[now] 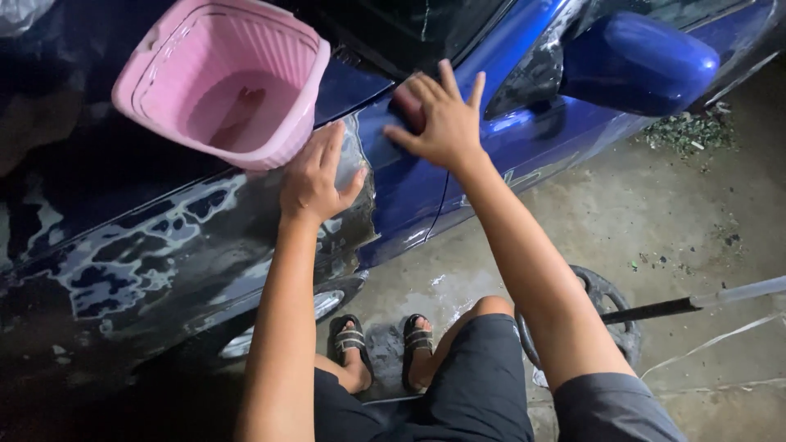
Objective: Sanding the front fender of a blue car using sandpaper and water from a bucket.
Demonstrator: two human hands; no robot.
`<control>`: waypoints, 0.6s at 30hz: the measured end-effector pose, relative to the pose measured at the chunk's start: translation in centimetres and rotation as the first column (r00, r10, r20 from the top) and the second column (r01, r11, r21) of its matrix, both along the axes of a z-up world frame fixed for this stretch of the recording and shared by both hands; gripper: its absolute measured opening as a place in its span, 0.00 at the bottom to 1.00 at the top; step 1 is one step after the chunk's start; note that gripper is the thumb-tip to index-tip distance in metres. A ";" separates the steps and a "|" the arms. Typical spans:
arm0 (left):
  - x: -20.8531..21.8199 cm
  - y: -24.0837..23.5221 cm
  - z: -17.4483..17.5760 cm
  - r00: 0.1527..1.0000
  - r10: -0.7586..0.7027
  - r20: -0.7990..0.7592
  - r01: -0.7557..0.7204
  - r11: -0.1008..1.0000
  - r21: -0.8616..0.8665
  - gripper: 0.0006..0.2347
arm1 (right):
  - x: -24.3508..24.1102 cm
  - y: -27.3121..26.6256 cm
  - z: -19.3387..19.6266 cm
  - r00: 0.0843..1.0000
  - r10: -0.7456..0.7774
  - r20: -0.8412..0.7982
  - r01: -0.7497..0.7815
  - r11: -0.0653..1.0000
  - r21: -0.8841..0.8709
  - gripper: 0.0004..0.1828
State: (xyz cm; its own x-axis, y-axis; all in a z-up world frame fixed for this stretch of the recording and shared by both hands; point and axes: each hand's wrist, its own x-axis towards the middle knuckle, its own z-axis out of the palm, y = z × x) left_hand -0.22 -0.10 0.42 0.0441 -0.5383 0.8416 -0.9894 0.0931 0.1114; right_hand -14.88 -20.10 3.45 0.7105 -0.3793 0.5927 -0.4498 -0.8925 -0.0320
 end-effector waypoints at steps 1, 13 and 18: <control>0.1 0.0 -0.2 1.000 -0.006 -0.001 0.006 1.000 0.003 0.28 | -0.1 -0.3 0.3 0.999 -0.038 -0.009 0.039 0.999 0.022 0.45; 1.9 -1.5 -2.2 0.990 0.078 0.114 -0.066 0.993 -0.102 0.30 | 0.0 4.1 -2.8 0.966 -0.256 0.021 0.255 0.966 0.032 0.34; 1.8 -1.7 -2.1 0.990 0.096 0.106 -0.085 0.991 -0.106 0.29 | 0.2 0.7 -2.6 0.958 -0.284 0.041 0.283 0.959 0.036 0.31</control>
State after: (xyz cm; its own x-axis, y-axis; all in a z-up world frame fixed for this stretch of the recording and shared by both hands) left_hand 1.60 -1.76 -1.69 -0.0075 -0.4487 0.8936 -1.0000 0.0080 -0.0044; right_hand -14.67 -19.41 0.84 0.5439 -0.5788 0.6076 -0.6815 -0.7271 -0.0825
